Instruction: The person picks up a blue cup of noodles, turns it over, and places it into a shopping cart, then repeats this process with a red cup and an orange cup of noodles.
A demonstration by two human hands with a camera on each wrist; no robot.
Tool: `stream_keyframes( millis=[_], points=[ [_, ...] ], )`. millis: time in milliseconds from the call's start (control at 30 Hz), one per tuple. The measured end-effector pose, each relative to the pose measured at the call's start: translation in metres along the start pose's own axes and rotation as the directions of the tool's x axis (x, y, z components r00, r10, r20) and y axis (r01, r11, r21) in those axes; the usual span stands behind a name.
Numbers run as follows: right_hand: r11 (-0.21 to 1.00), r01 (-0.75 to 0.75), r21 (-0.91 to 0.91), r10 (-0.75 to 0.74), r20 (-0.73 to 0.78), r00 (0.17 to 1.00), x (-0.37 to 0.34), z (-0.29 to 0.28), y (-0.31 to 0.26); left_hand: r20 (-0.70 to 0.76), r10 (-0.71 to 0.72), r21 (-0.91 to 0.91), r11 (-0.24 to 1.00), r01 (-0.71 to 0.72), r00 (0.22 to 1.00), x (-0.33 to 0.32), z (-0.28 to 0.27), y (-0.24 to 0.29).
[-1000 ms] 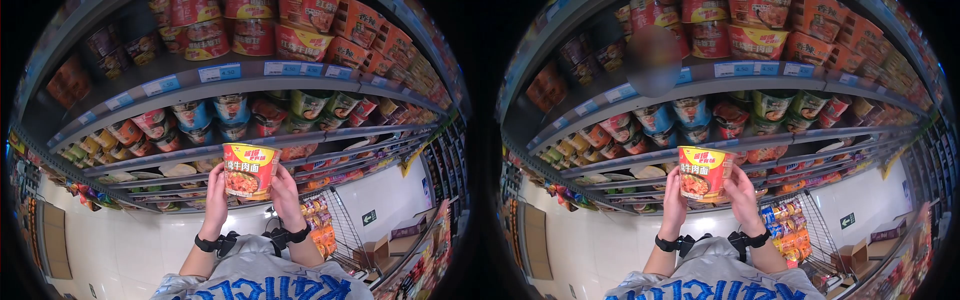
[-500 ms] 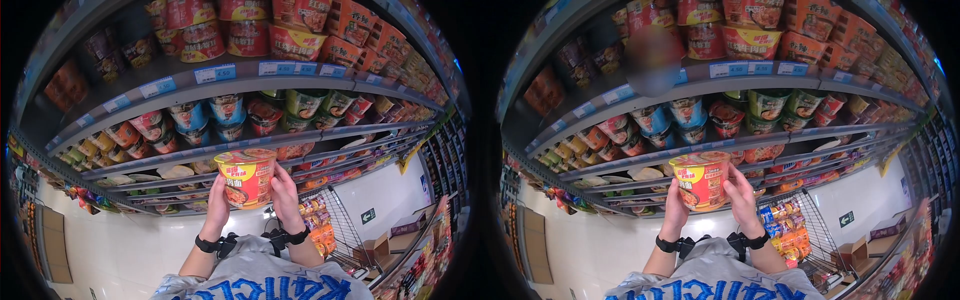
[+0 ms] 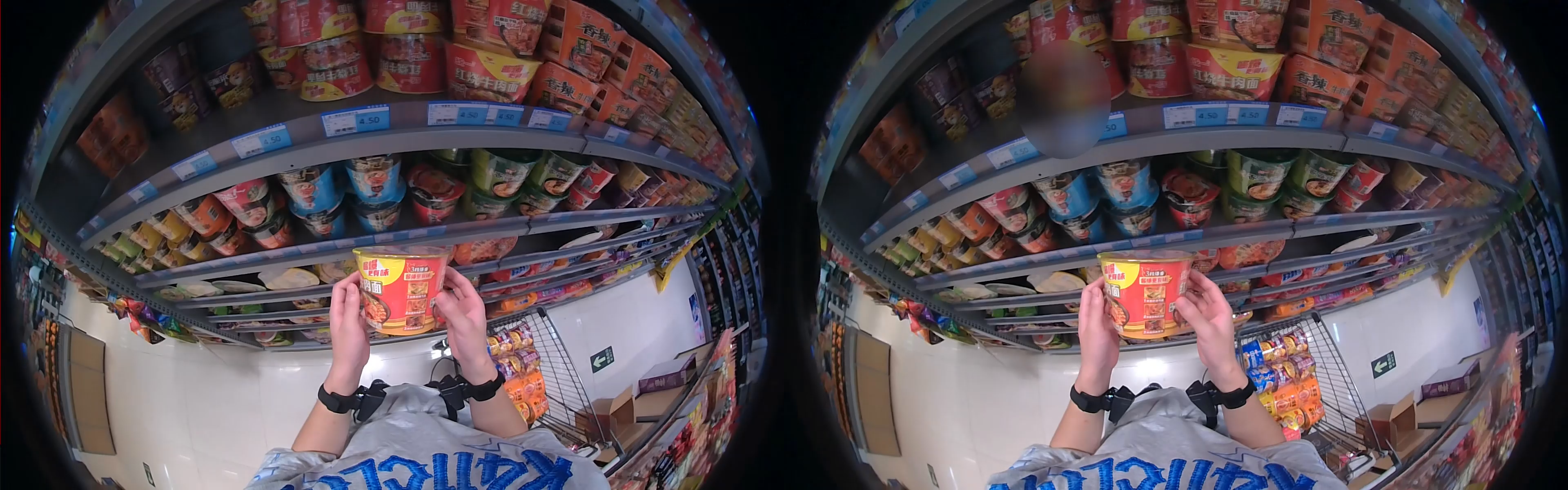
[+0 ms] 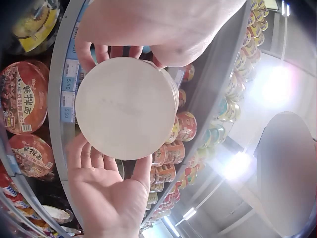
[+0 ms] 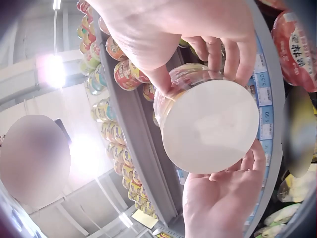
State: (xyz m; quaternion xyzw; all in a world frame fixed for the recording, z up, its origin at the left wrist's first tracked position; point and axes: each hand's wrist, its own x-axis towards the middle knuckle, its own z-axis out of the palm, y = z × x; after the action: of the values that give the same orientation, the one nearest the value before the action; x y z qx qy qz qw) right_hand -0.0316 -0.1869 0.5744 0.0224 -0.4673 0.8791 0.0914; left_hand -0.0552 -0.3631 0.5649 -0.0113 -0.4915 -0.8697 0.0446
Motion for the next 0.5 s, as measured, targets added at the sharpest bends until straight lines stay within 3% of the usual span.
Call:
stream_keyframes(
  millis=[500],
  points=[
    [1.000, -0.001, 0.024, 0.002, -0.015, 1.000, 0.000, -0.017, -0.007, 0.080, -0.059, -0.009, 0.998, 0.060, 0.995, 0.000, 0.009, -0.002]
  ],
)
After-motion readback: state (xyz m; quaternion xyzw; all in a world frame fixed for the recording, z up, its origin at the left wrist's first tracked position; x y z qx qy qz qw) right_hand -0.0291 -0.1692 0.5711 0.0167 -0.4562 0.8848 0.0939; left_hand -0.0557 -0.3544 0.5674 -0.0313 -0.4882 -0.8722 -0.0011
